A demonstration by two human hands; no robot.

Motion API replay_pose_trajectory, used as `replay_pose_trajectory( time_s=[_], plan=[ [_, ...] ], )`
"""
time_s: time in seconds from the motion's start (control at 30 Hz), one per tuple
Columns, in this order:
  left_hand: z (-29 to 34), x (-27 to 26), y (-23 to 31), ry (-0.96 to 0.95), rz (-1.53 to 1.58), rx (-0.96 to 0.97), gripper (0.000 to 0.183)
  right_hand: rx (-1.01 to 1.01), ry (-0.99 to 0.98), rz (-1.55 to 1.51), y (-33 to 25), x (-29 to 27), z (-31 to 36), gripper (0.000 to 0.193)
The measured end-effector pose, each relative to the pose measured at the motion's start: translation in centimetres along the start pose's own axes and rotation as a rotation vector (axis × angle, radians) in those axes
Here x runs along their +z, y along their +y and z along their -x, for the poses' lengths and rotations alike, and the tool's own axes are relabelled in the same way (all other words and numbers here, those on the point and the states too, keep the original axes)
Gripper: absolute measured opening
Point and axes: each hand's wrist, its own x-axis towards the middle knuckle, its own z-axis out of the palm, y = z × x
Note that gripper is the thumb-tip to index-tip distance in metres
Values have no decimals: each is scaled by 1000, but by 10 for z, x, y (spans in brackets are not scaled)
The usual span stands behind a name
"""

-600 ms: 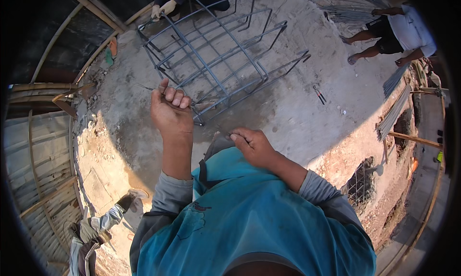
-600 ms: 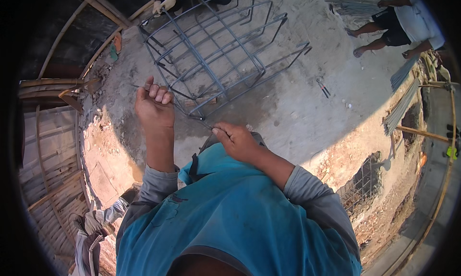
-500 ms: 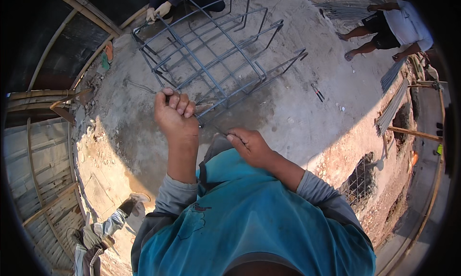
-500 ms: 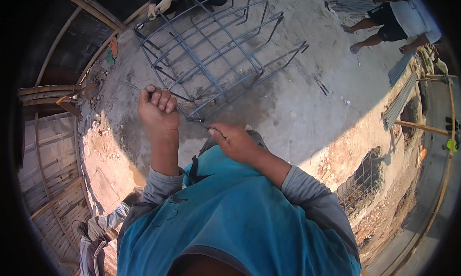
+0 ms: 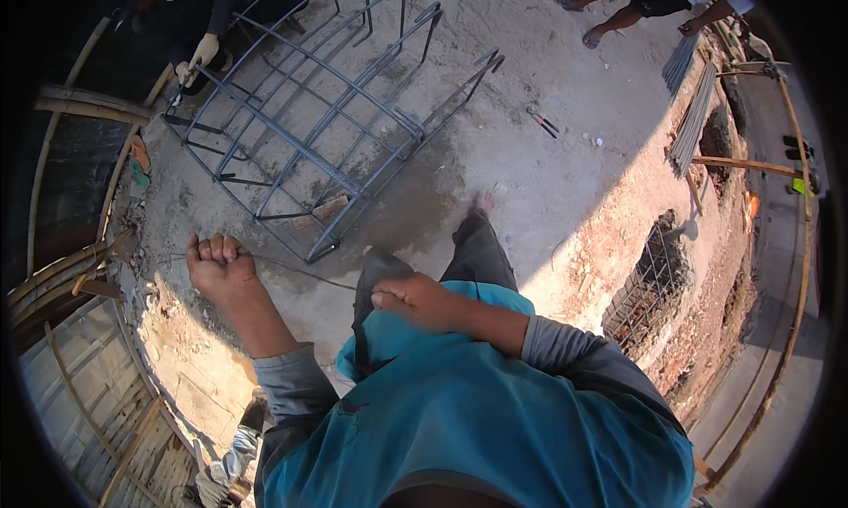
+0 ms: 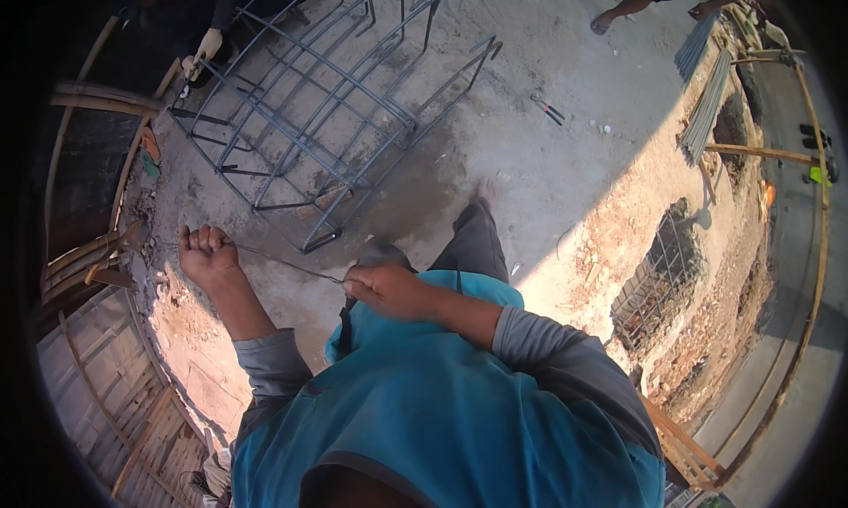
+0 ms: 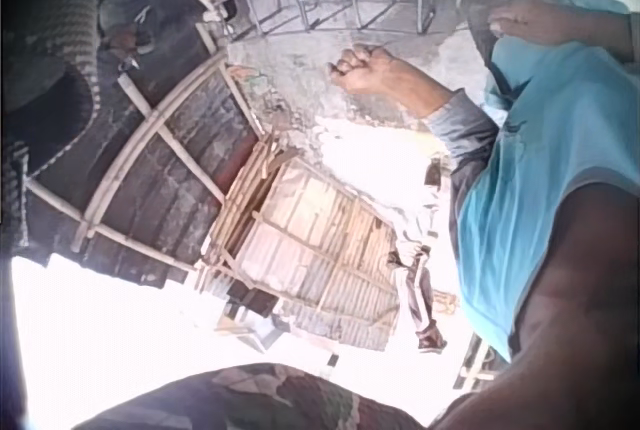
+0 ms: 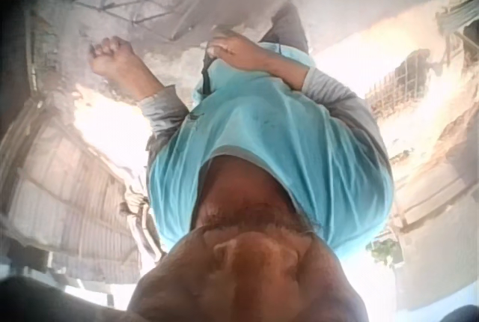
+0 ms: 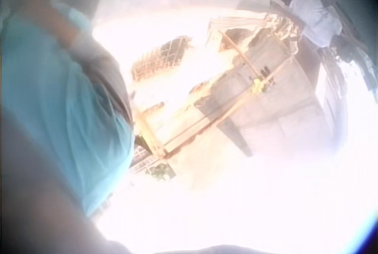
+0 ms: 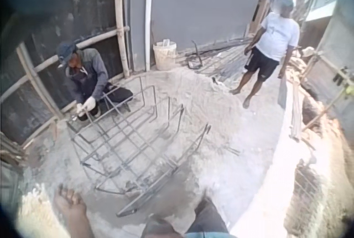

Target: The person assembles a rebar frame by hand and using pliers, tying wire around metal rods to secure the structure.

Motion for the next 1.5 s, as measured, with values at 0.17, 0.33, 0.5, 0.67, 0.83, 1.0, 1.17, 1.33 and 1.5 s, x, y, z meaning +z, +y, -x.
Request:
replay_pose_trajectory(
  time_s=[0.17, 0.33, 0.5, 0.67, 0.83, 1.0, 1.17, 1.33, 1.5],
  plan=[
    [4, -10, -58, 74, -177, 52, 11, 145, -194, -379, 31, -65, 15, 31],
    [23, -17, -113, 240, -650, 414, 14, 212, 197, -138, 184, -212, 49, 37],
    [33, -153, -183, 104, -2015, 776, 38, 751, 642, 409, 500, -428, 108, 34],
    [108, -245, -229, 200, -2526, 379, 30, 894, 592, 724, 670, -605, 37, 43],
    [108, -247, -265, 5, -2923, 274, 29, 851, 742, 966, 761, -716, 12, 60],
    [146, -242, -278, 17, -2913, 132, 32, 934, 635, 1158, 799, -733, -2, 65],
    [135, -243, -301, 210, -2797, 261, 30, 774, 787, 988, 807, -706, 29, 32],
    [112, -223, -291, 505, -2500, 430, 28, 806, 808, 533, 758, -628, 84, 20],
    [61, -176, -278, 456, -2012, 604, 25, 576, 842, 293, 599, -493, 101, 7]
  ],
)
